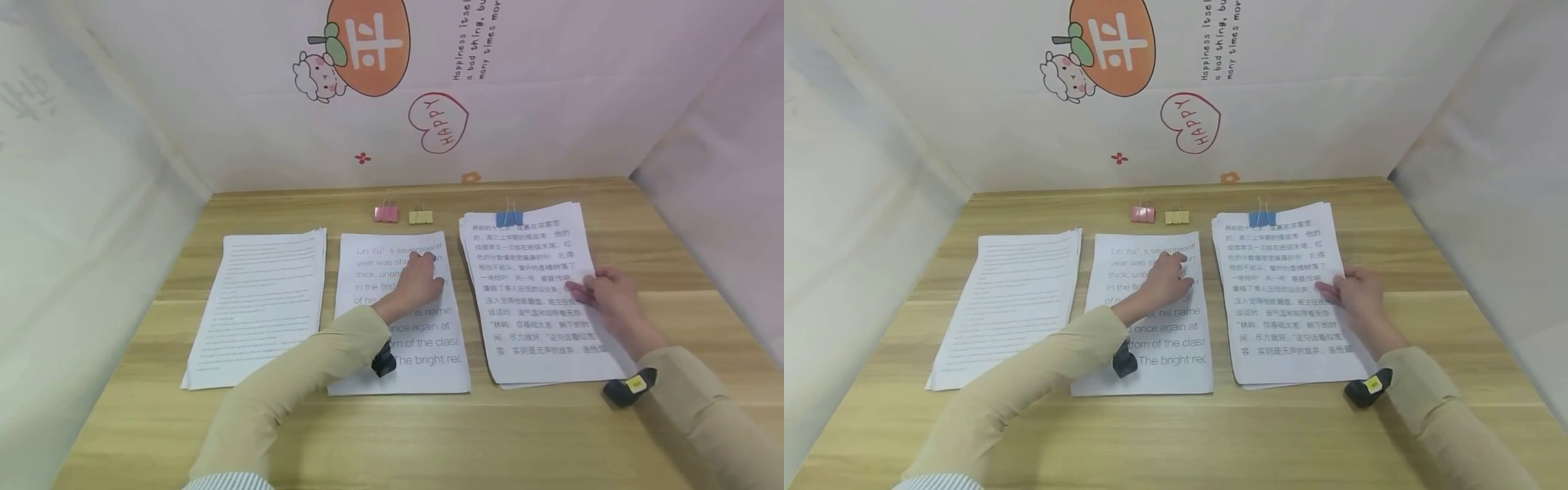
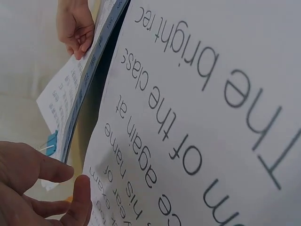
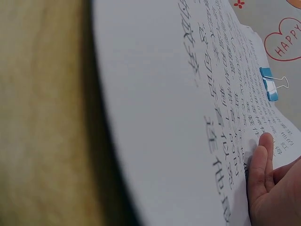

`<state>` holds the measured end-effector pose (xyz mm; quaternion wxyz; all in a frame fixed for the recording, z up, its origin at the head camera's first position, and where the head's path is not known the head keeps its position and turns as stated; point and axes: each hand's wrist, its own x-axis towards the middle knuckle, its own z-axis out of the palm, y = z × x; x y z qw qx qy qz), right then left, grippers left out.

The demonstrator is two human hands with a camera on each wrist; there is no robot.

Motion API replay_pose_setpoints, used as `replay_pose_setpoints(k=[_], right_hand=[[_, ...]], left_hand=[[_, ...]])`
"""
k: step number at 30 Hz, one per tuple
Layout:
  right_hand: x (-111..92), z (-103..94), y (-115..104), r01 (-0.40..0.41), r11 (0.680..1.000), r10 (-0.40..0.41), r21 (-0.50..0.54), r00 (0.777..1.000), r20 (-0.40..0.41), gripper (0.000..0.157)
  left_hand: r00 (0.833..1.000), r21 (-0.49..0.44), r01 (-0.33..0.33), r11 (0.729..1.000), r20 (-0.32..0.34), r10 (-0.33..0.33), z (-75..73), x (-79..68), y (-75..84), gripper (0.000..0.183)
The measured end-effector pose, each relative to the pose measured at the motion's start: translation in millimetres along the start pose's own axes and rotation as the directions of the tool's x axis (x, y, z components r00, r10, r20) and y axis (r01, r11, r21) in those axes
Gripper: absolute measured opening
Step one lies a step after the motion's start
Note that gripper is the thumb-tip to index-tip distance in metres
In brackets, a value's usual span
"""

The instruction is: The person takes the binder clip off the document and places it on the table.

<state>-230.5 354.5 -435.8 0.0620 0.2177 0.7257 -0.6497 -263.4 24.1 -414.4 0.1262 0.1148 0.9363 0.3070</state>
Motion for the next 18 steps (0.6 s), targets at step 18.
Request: replay_pose_setpoints(k=[18], right_hand=[[-7,3.1,4,0.018,0.998,-0.019,0.064,1.000,0.010,0.008]], left_hand=[[0.950,-0.725,0.313,0.613,0.244,-0.197,24.6,25.4,22.1,0.043]])
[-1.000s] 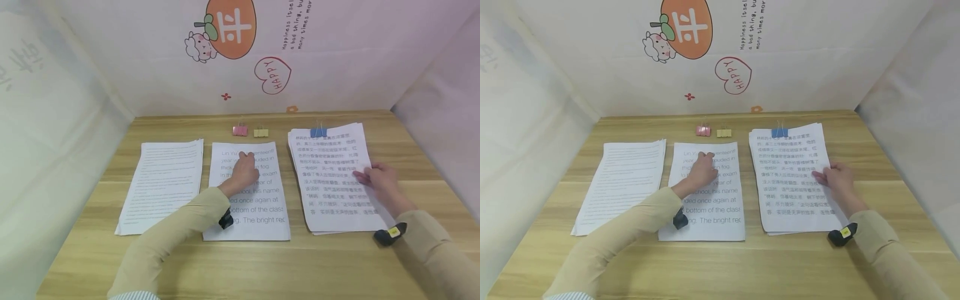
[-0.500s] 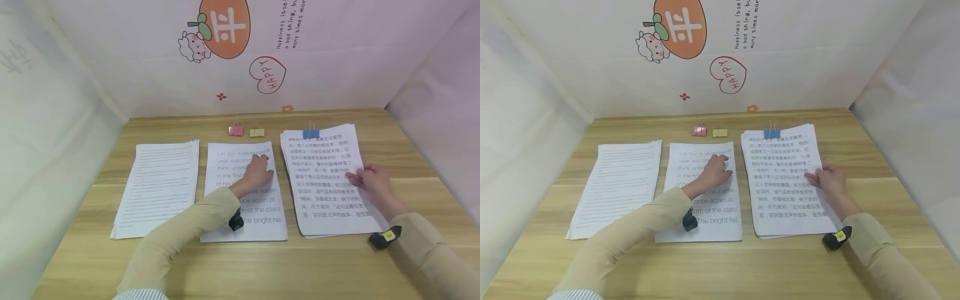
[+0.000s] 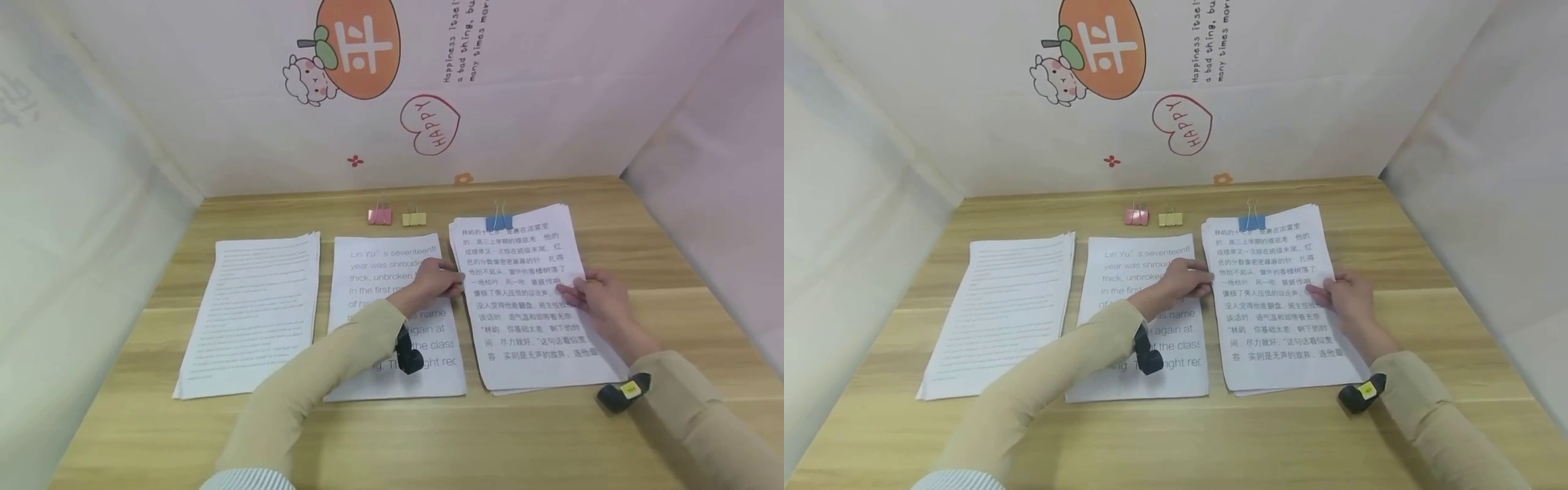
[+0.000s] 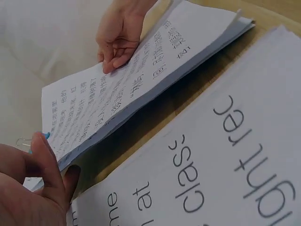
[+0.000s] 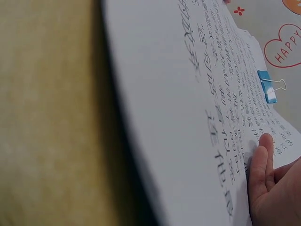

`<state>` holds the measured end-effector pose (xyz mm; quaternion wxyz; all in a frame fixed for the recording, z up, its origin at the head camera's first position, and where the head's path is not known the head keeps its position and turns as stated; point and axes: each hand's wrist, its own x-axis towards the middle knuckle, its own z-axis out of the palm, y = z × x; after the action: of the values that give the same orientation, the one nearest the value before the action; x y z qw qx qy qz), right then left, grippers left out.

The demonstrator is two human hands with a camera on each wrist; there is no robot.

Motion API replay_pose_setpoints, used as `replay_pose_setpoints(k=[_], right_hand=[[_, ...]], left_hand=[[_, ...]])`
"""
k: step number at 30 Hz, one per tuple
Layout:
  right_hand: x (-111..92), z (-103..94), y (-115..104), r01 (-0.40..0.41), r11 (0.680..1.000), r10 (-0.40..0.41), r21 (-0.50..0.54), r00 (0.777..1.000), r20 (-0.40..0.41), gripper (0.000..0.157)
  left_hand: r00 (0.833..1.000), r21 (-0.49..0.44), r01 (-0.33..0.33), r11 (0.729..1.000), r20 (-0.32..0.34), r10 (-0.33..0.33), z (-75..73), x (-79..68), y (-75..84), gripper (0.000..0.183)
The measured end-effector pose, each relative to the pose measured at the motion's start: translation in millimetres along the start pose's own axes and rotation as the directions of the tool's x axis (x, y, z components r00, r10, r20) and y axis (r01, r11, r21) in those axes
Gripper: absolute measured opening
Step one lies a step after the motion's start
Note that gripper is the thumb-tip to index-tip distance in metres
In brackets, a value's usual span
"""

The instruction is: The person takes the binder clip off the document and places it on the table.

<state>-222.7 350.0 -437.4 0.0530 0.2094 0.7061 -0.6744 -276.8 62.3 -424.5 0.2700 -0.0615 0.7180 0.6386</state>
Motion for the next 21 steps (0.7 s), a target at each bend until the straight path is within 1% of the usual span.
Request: replay_pose_setpoints(k=[3,5,7,13,14,16,19,21], right_hand=[[-1,1.1,0,0.001,1.000,-0.001,-0.006,1.000,0.008,0.008],[-2,1.8,-1,0.002,1.000,-0.002,-0.008,1.000,0.012,0.009],[-2,1.9,-1,0.005,1.000,-0.005,-0.009,1.000,0.015,0.010],[-2,0.0,-2,0.012,1.000,-0.013,0.011,0.999,0.044,0.011],[-1,-0.6,-2,0.011,1.000,-0.011,0.007,0.999,0.052,0.015],[-1,-2.1,-2,0.000,1.000,0.001,-0.014,0.997,0.073,0.031],[2,-4.8,-3,-0.024,0.997,0.031,-0.077,0.995,0.093,0.055],[6,-6.3,-5,-0.055,0.993,0.066,-0.102,0.993,0.103,0.061]], left_hand=[[0.999,-0.110,0.047,0.993,0.014,-0.045,5.0,2.3,-1.0,0.047],[0.998,-0.155,0.064,0.986,0.022,-0.062,7.9,3.8,-2.8,0.049],[0.997,-0.174,0.071,0.982,0.026,-0.067,10.3,5.0,-5.1,0.050],[0.998,-0.162,0.057,0.985,0.021,-0.054,14.7,8.4,-12.1,0.055],[0.999,-0.158,0.053,0.986,0.018,-0.051,15.2,8.8,-12.9,0.055],[0.999,-0.159,0.047,0.986,0.013,-0.046,16.5,9.2,-14.0,0.055],[0.999,-0.144,0.035,0.989,-0.003,-0.036,18.3,8.7,-14.3,0.053],[0.999,-0.130,0.028,0.991,-0.016,-0.030,19.3,7.8,-14.1,0.052]])
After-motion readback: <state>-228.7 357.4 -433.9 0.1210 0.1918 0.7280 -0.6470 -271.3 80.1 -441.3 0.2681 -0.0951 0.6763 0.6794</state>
